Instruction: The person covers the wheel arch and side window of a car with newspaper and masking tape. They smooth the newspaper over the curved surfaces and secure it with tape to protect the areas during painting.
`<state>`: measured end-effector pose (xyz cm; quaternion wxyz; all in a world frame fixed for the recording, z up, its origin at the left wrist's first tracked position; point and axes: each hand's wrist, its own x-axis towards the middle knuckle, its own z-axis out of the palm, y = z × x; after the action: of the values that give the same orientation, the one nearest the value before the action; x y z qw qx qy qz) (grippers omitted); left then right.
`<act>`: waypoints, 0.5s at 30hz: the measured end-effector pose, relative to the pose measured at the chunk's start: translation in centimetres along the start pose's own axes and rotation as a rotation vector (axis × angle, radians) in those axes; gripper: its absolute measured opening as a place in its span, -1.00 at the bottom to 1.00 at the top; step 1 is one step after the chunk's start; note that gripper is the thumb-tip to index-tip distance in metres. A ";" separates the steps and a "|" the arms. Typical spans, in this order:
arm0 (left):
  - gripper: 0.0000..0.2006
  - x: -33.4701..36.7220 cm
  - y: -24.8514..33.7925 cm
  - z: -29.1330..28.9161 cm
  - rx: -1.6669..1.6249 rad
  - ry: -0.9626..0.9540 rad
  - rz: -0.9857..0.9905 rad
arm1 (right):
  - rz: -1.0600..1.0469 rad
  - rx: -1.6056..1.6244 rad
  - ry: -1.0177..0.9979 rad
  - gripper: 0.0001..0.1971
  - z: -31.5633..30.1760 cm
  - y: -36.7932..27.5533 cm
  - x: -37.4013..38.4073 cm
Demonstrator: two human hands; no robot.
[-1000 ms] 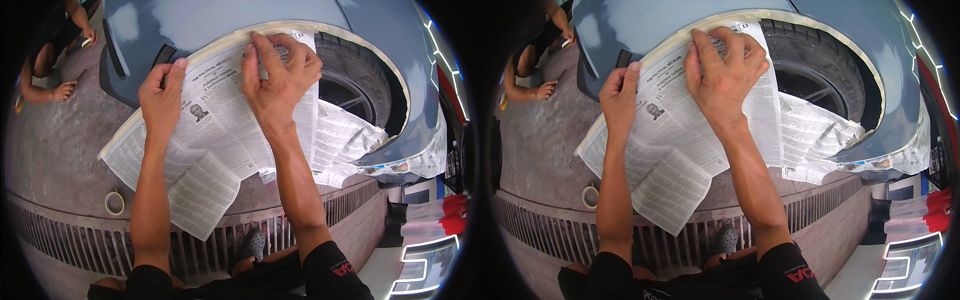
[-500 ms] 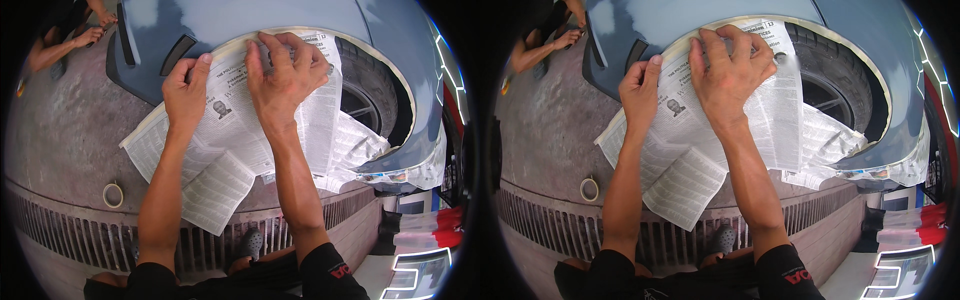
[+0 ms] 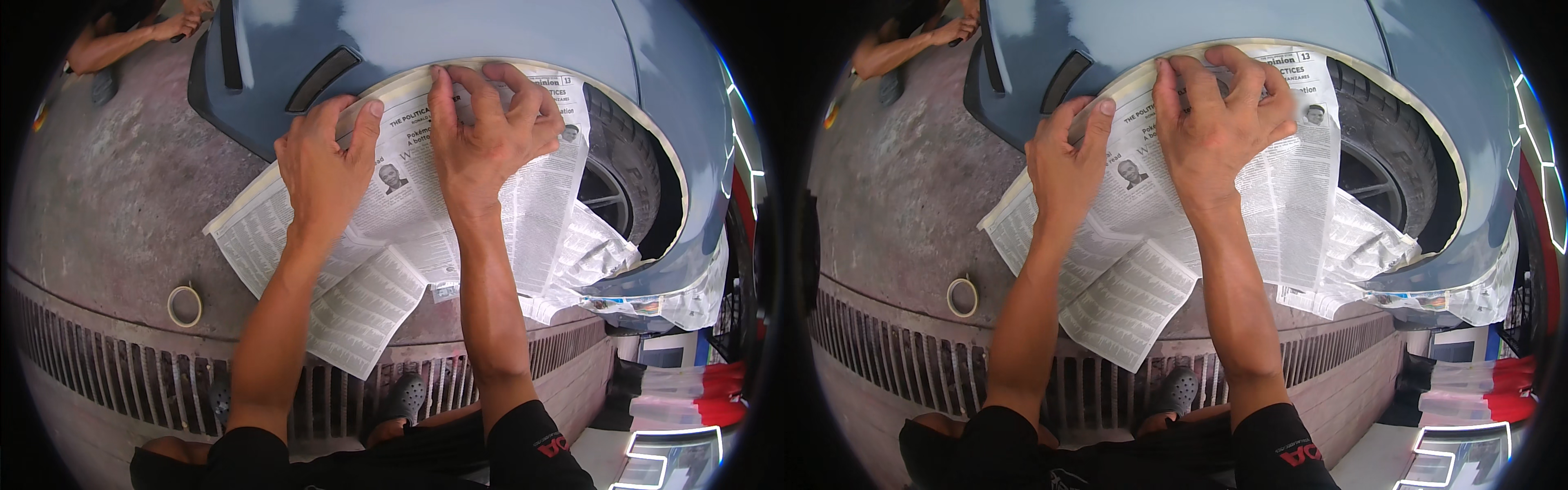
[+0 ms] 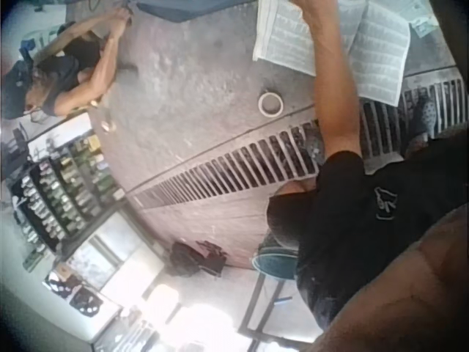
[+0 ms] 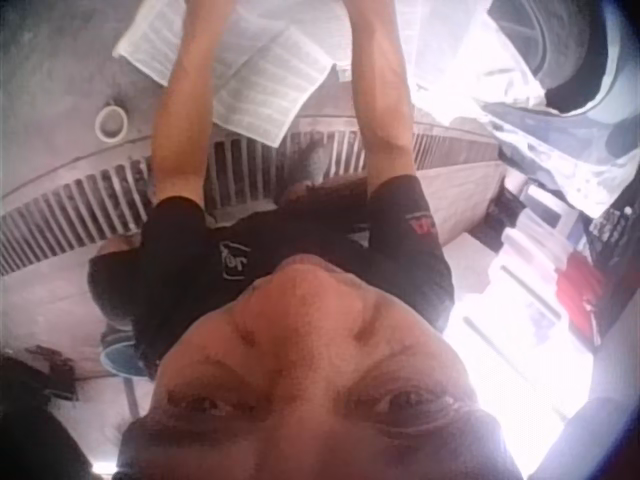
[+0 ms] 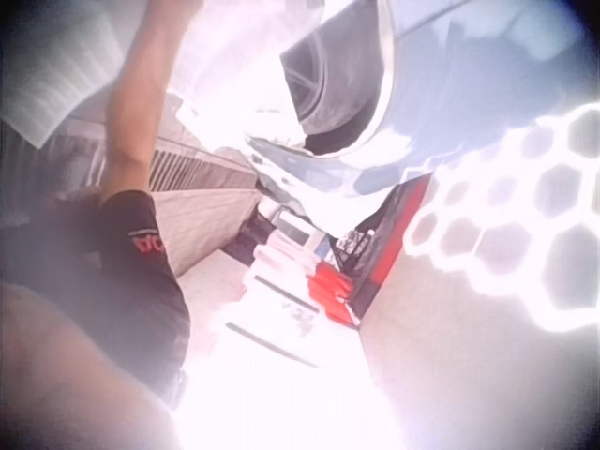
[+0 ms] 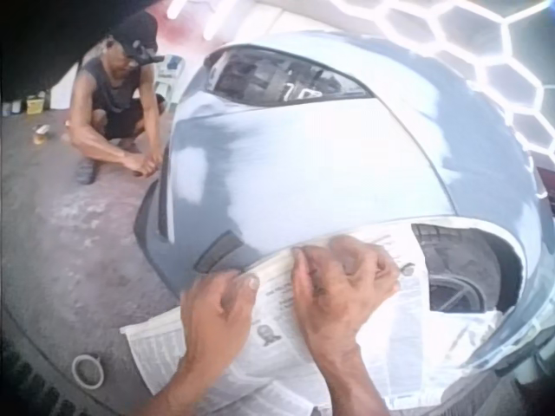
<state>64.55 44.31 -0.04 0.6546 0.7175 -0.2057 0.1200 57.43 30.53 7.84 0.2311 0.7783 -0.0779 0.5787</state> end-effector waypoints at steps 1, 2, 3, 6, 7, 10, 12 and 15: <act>-0.46 -0.4 0.0 -0.4 0.019 -0.012 -0.053 | -0.002 0.001 -0.002 -0.84 0.1 0.0 0.0; -0.46 -0.6 0.0 -0.7 0.037 -0.025 -0.107 | -0.003 -0.001 -0.006 -0.84 0.1 0.0 -0.1; -0.47 -1.0 -0.4 -0.9 0.072 0.005 -0.069 | -0.006 -0.004 -0.010 -0.84 0.1 0.1 -0.1; -0.50 -2.0 -3.7 -1.2 0.131 0.057 -0.007 | -0.007 -0.003 -0.018 -0.85 0.0 0.2 -0.3; -0.52 -2.3 -5.0 -1.3 0.118 0.052 -0.019 | -0.006 0.002 -0.020 -0.85 0.1 0.1 -0.3; -0.55 -3.2 -9.1 -0.8 0.080 0.068 -0.019 | 0.008 0.006 -0.031 -0.85 0.0 -0.3 -0.3; -0.57 -3.8 -11.0 -0.2 0.071 0.102 -0.005 | 0.011 0.003 -0.044 -0.84 -0.1 -0.9 -0.4; -0.60 -4.8 -12.8 0.7 0.073 0.151 0.020 | -0.002 -0.014 -0.064 -0.82 0.0 -1.5 -0.7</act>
<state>65.98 45.01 -13.60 0.6405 0.7276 -0.1583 0.1879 57.78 31.74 6.84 0.2344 0.7949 -0.0887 0.5526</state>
